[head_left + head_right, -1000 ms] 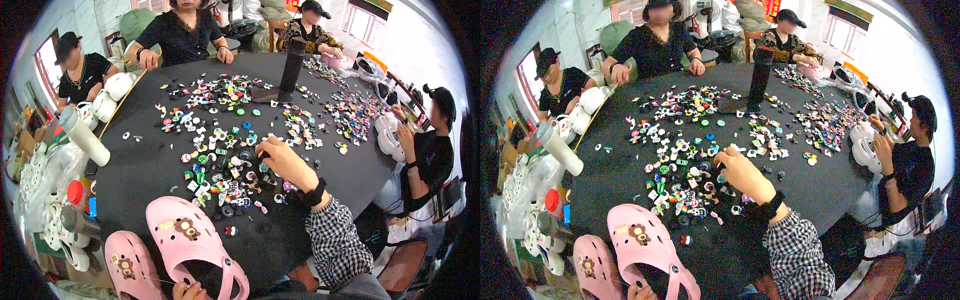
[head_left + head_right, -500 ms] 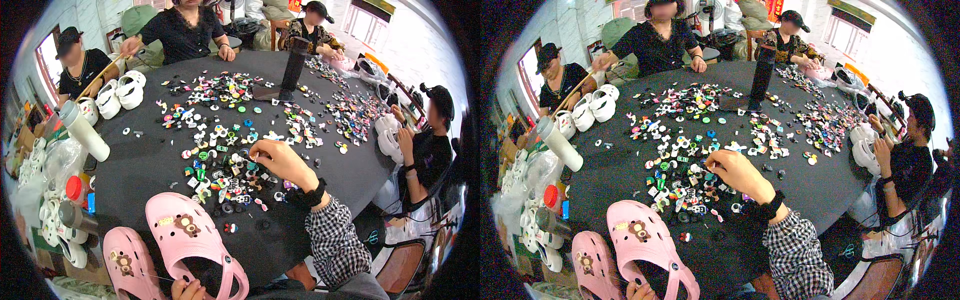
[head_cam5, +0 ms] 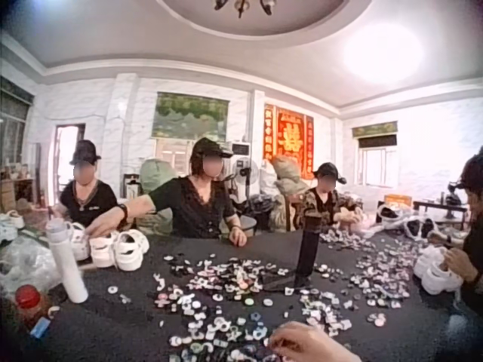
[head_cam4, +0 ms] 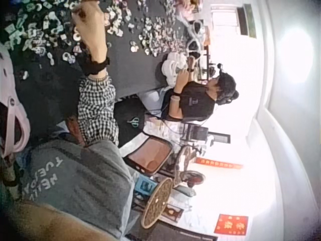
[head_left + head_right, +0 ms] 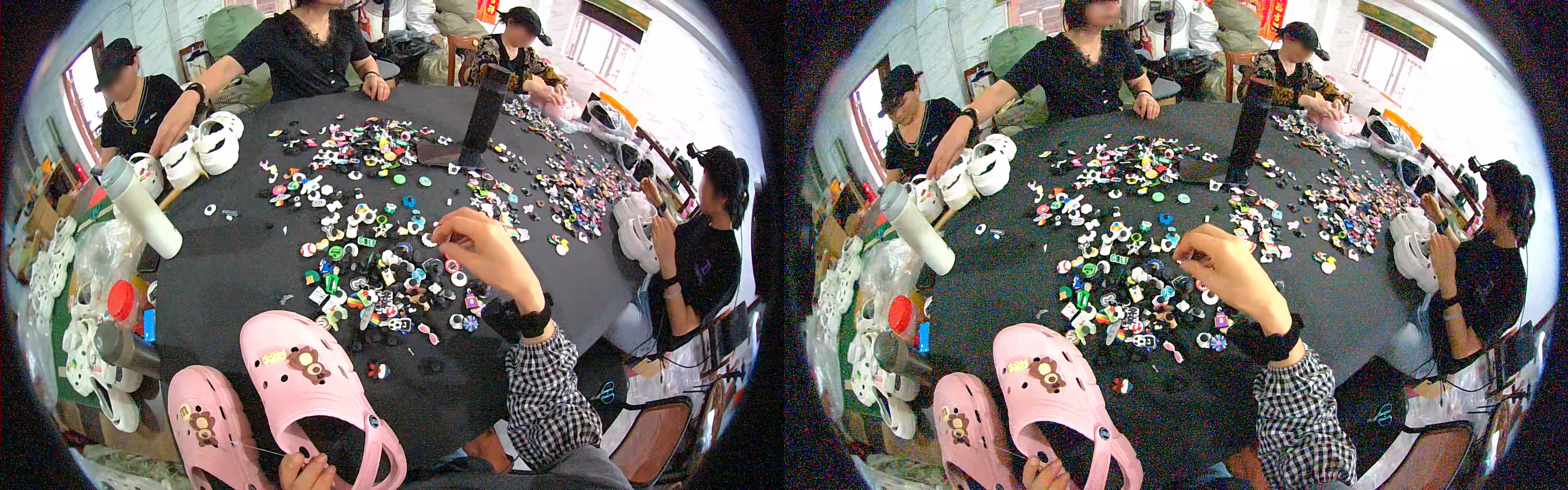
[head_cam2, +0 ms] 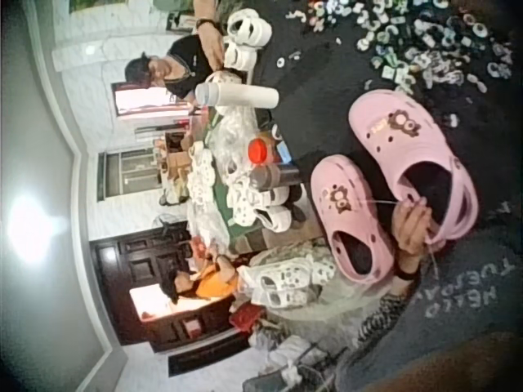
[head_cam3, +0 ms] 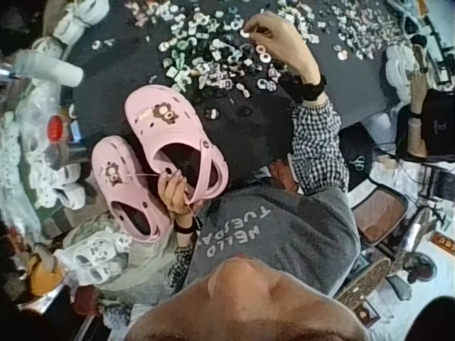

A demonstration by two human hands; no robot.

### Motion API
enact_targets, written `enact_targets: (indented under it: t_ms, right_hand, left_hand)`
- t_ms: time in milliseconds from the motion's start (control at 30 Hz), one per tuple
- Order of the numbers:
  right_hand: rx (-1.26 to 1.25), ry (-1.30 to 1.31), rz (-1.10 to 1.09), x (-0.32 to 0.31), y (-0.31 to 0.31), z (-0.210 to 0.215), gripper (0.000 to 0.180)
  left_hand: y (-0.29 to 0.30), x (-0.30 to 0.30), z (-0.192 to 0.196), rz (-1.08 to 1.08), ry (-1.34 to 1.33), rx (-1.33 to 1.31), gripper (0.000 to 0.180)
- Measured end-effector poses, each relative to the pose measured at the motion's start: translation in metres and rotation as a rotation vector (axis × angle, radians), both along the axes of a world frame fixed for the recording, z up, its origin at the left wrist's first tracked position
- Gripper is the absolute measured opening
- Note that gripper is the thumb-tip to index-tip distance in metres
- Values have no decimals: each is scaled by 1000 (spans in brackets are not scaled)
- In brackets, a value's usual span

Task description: Attaching decorative charms to plastic clogs in a workshop environment.

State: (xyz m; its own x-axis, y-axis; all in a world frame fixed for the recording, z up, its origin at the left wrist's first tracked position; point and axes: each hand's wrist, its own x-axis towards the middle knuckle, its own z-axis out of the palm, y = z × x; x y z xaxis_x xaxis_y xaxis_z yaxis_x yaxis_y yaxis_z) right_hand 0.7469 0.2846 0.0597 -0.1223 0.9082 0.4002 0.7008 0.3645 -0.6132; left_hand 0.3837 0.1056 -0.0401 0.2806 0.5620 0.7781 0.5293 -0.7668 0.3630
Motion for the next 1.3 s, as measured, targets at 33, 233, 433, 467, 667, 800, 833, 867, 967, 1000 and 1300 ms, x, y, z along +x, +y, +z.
enact_targets:
  t_ms: [33, 233, 433, 467, 667, 800, 833, 867, 967, 1000, 1300]
  right_hand:
    - [-39, -13, 21, -1, 0, -1, 9]
    - [-50, -360, -82, 12, 5, -28, 15]
    - [-144, -490, -169, 10, 5, -34, 19]
    - [-72, -445, -151, 13, 8, -38, 18]
    - [55, -263, 9, 1, 12, -30, 13]
    - [33, -280, -37, 9, 14, -35, 10]
    - [38, -222, -76, 9, 14, -33, 11]
    - [43, -164, -115, 9, 15, -33, 12]
    - [10, -219, -30, 14, 16, -40, 15]
    - [-29, -257, 36, 12, 17, -42, 15]
    - [-101, -257, 99, 10, 16, -47, 21]
  left_hand:
    - [0, 0, 0, 2, 1, -6, 55]
    - [0, 2, 3, 1, 1, -2, 54]
    - [-2, 4, 3, 51, 16, -30, 53]
    - [1, 4, 3, 21, 0, 23, 53]
    - [3, 3, 2, 16, -22, 37, 54]
    - [4, 2, 1, -5, -30, 33, 54]
    - [4, 3, 1, 3, -19, 37, 54]
    - [4, 3, 2, 10, -8, 41, 55]
    - [3, 3, 2, 8, -6, 36, 55]
    - [3, 3, 2, 6, -5, 34, 55]
    - [3, 3, -2, 2, -27, 55, 55]
